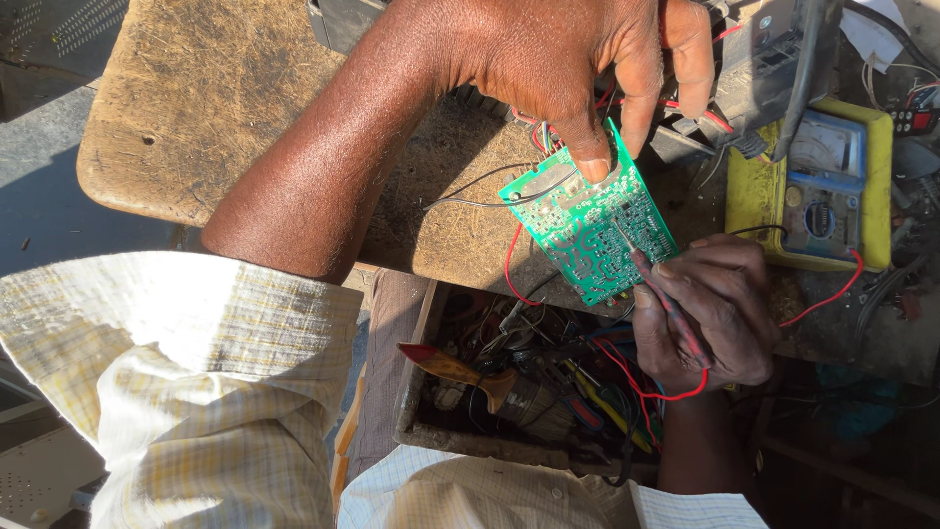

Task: The person tests a green circuit board with multimeter probes, then uses a soldering iron to reflow or attach components. They flip the board, adjust wires, and continue soldering different points while seated at a cluttered workbench.

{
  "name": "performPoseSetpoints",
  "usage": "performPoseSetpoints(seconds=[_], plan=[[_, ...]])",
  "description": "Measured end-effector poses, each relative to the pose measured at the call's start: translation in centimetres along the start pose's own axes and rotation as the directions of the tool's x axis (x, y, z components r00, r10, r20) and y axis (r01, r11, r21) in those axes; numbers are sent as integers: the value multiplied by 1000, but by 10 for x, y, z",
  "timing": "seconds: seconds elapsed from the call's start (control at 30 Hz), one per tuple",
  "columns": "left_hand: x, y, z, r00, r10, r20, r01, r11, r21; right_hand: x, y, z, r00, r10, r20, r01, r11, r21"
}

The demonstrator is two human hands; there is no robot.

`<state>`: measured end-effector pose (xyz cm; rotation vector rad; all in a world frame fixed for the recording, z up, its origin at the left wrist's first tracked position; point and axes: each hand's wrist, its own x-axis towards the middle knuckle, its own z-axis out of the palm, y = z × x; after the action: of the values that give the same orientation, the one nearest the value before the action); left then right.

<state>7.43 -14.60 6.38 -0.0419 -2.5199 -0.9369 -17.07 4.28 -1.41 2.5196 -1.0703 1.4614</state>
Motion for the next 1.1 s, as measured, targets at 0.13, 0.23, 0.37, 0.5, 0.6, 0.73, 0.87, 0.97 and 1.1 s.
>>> performPoseSetpoints(seconds=[0.13, 0.23, 0.37, 0.5, 0.6, 0.73, 0.87, 0.97, 1.1], plan=[[0, 0, 0, 996, -86, 17, 85, 996, 25, 0, 2, -1, 1000, -24, 19, 24, 999, 24], [0, 0, 1, 1000, -23, -3, 23, 1000, 21, -1, 1, -1, 999, -14, 33, 14, 1000, 6], [0, 0, 3, 1000, -5, -17, 4, 999, -43, -1, -1, -1, 999, 9, 44, -8, 1000, -10], [-2, 0, 9, 936, -349, 45, 349, 937, 1, 0, -4, -1, 999, 30, 42, -29, 999, -18], [-1, -3, 8, 987, -161, 17, 162, 985, -55, 0, -4, 0, 999, 35, 35, -34, 999, -22], [0, -9, 5, 998, 56, -23, -58, 997, -58, -2, -5, 0, 998, 48, 40, -47, 999, -22], [0, -9, 6, 1000, -4, -8, 4, 997, -73, -3, -4, 0, 997, 52, 49, -50, 998, -35], [0, -7, 6, 1000, -28, -9, 28, 998, -64, -4, -4, -1, 998, 44, 55, -42, 998, -37], [2, -4, 6, 1000, -27, -15, 26, 999, -48, -3, -2, -3, 997, 23, 71, -21, 1000, -18]])
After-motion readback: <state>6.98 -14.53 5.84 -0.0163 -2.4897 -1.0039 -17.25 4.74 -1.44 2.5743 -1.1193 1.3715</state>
